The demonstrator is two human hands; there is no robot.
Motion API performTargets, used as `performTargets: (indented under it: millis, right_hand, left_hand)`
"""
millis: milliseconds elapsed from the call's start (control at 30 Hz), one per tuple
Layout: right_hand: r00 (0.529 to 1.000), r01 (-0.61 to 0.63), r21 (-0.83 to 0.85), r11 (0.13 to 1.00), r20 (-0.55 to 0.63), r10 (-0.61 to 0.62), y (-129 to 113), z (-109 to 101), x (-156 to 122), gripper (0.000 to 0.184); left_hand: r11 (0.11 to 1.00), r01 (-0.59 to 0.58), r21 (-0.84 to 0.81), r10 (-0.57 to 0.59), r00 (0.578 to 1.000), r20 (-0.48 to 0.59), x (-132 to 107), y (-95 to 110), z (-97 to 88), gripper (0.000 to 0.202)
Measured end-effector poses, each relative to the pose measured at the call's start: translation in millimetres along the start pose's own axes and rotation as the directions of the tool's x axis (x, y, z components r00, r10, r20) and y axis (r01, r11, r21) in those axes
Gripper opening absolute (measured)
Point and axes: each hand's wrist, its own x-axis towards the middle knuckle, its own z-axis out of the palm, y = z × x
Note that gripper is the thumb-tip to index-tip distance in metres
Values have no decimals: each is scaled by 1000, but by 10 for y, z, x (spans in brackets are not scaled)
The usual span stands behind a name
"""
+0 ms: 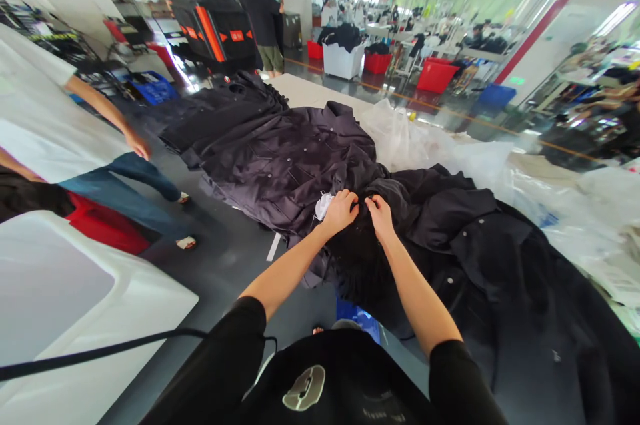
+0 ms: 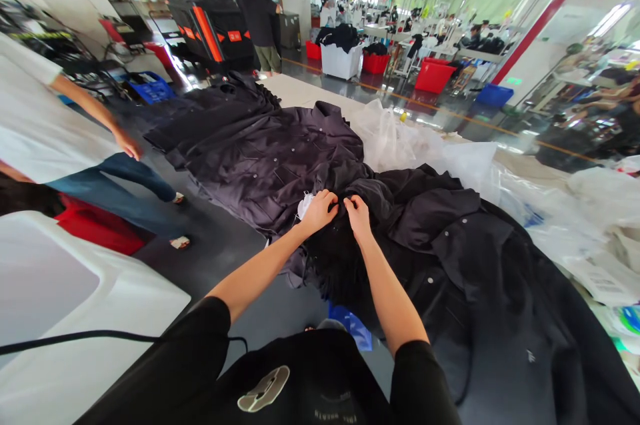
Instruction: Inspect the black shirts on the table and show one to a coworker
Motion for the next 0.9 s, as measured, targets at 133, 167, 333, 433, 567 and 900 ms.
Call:
performTargets:
  millis: [133, 167, 333, 433, 567, 900]
  right_hand:
    - [999, 11, -16, 1000, -30, -12, -45, 44, 34, 34]
    - [999, 10, -6, 1000, -34, -10, -55, 67, 42, 35]
    - [999, -9, 59, 998, -41, 11, -128, 155, 57, 39]
    - [999, -6, 83, 997, -41, 9, -177, 162, 48, 42]
    - [999, 13, 101, 995, -43, -9, -216, 167, 21, 41]
    - [982, 35, 37, 999, 184, -41, -368, 104, 86, 26]
  left_hand:
    - [1000, -22, 21, 22, 1000, 16, -2, -23, 11, 9]
    - [999, -23, 27, 23, 1000, 19, -1, -26, 20, 9]
    - [998, -4, 56, 3, 1000, 17, -5, -31, 92, 11]
    - [998, 15, 65, -16, 1000, 6, -16, -42, 137, 14]
    - [998, 34, 58, -34, 999, -6, -30, -62, 168, 16]
    - [918, 273, -288, -277, 960, 26, -118, -264, -77, 10]
